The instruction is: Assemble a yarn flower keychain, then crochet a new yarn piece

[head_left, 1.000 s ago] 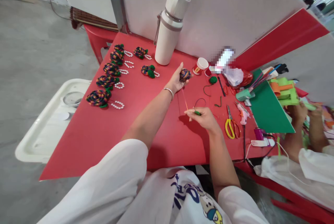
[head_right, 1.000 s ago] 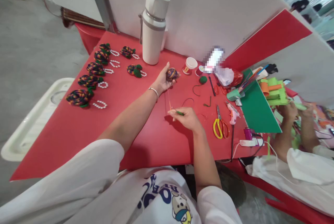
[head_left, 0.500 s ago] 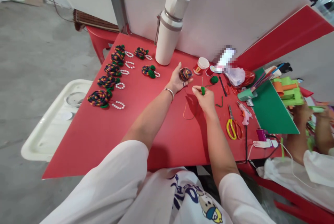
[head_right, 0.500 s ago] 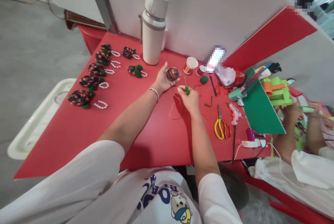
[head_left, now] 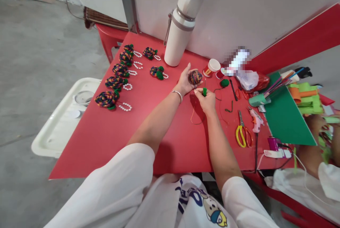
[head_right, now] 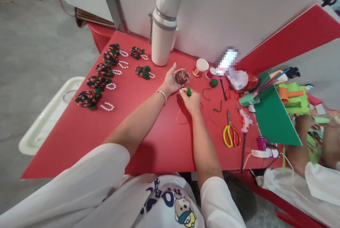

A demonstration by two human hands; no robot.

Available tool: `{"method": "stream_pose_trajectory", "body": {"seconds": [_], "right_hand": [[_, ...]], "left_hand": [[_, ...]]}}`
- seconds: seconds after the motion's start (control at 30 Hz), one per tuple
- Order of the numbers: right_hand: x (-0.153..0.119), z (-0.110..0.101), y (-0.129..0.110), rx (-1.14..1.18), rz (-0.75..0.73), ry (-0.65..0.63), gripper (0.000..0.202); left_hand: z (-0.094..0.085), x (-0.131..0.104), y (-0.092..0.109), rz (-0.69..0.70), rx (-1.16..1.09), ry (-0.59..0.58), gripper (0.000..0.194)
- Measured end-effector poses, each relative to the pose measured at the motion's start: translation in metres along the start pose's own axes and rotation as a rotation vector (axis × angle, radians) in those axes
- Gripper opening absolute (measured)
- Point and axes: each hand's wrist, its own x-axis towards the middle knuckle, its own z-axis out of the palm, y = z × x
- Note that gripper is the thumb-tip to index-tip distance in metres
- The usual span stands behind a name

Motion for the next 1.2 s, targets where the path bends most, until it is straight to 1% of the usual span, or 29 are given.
{"method": "stream_pose_trajectory", "body": {"seconds": [0.13,0.3,0.4,0.5,0.57,0.63,0.7,0.77,0.8,0.87,0.93,1.0,1.07,1.13,1.2], "right_hand": [[-0.027,-0.023,0.002,0.106,0.055,0.001,0.029],[-0.052,-0.038,0.011,0.04,0.098,0.007,0.035],[-0.058,-0.045,0.018,-0.127,0.112,0.069,0.044],[-0.059,-0.055,0.024,-0.459,0.094,0.135,0.05],[-0.059,-0.062,0.029,-0.633,0.089,0.164,0.049],[-0.059,-0.067,0.032,-0.715,0.064,0.213,0.045],[-0.057,-0.068,0.032,-0.713,-0.005,0.262,0.041],[-0.053,-0.062,0.029,-0.63,-0.093,0.27,0.035],[-0.051,-0.056,0.026,-0.567,-0.134,0.254,0.032],[-0.044,-0.041,0.017,-0.435,-0.193,0.202,0.028],[-0.035,-0.023,0.006,-0.331,-0.209,0.161,0.031],[-0.025,-0.006,-0.004,-0.274,-0.187,0.134,0.038],[-0.014,0.008,-0.01,-0.263,-0.132,0.123,0.045],[-0.004,0.017,-0.011,-0.252,-0.071,0.103,0.049],[0.003,0.021,-0.008,-0.193,-0.039,0.08,0.049]], "left_hand": [[0.003,-0.005,0.001,-0.001,0.006,0.01,0.056],[0.005,-0.01,0.002,-0.013,0.007,0.017,0.055],[0.005,-0.011,0.002,-0.009,0.006,0.02,0.053],[0.004,-0.011,0.003,-0.004,0.001,0.016,0.053],[0.004,-0.01,0.002,0.0,0.005,0.016,0.051],[0.003,-0.009,0.002,0.006,0.013,0.019,0.05],[0.004,-0.007,0.001,0.011,0.023,0.022,0.05],[0.004,-0.006,0.0,0.019,0.034,0.025,0.05],[0.004,-0.006,0.0,0.024,0.038,0.027,0.05],[0.003,-0.005,-0.001,0.035,0.045,0.026,0.051],[0.002,-0.004,-0.002,0.042,0.052,0.02,0.051],[0.002,-0.003,-0.003,0.047,0.064,0.014,0.052],[0.002,-0.002,-0.004,0.055,0.08,0.011,0.054],[0.003,-0.001,-0.005,0.06,0.092,0.004,0.054],[0.003,-0.001,-0.005,0.058,0.092,-0.01,0.052]]}}
